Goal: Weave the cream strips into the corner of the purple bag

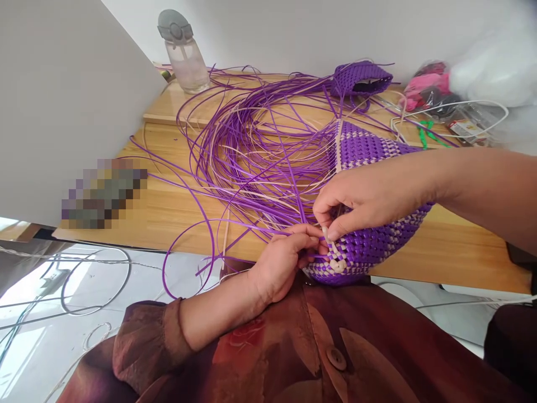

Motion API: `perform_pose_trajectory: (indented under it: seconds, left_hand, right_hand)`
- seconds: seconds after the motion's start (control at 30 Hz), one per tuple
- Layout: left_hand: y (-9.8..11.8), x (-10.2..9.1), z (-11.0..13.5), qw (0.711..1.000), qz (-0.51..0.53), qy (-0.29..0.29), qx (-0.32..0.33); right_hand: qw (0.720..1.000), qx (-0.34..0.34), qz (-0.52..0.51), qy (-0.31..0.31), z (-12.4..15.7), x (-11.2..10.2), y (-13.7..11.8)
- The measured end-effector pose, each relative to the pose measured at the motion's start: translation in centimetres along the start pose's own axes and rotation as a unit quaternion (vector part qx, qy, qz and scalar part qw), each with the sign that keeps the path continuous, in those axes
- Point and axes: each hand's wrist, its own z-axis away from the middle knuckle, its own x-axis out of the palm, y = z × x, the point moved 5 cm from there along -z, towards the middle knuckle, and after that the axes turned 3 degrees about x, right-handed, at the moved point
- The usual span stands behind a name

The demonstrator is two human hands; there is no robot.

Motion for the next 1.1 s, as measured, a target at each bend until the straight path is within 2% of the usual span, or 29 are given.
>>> perform_pose_trajectory:
  seconds: [0.13, 0.33, 0.57, 0.63, 0.73, 0.87, 0.97, 1.03, 1.1]
  left_hand:
    - [0.0, 0.1, -0.1, 1.0, -0.016, -0.001, 0.003]
    - [-0.1, 0.2, -0.2, 1.0, -0.02, -0.006, 0.013]
    - [-0.1, -0.1, -0.2, 0.999, -0.035, -0.01, 0.024]
    - [-0.1, -0.1, -0.2, 0.999, -0.03, -0.013, 0.028]
    - [0.0, -0.1, -0.3, 0.999, -0.028, -0.014, 0.027]
    - [0.1, -0.1, -0.4, 0.999, -0.023, -0.02, 0.026]
    - [0.2, -0.1, -0.4, 0.999, -0.025, -0.024, 0.025]
    - [0.2, -0.2, -0.4, 0.999, -0.033, -0.022, 0.024]
    - [0.2, -0.3, -0.4, 0.999, -0.037, -0.023, 0.025]
  right_hand:
    - [1.0, 0.007, -0.018, -0.011, -0.5, -0.3, -0.3]
    - [0.997, 0.03, -0.011, -0.064, -1.5, -1.0, -1.1]
    - [0.98, 0.161, -0.075, -0.089, -1.9, -1.1, -1.2]
    - [0.976, 0.179, -0.075, -0.1, -1.9, -1.1, -1.2]
    - [0.98, 0.162, -0.059, -0.103, -2.2, -1.3, -1.3]
    - [0.989, 0.093, 0.016, -0.111, -2.7, -1.7, -1.7]
    - [0.985, 0.089, 0.022, -0.147, -2.8, -1.4, -1.0]
    - [0.99, 0.081, -0.054, -0.099, -3.1, -1.4, 0.0]
    - [0.988, 0.057, -0.144, 0.007, -3.3, -1.9, 1.3]
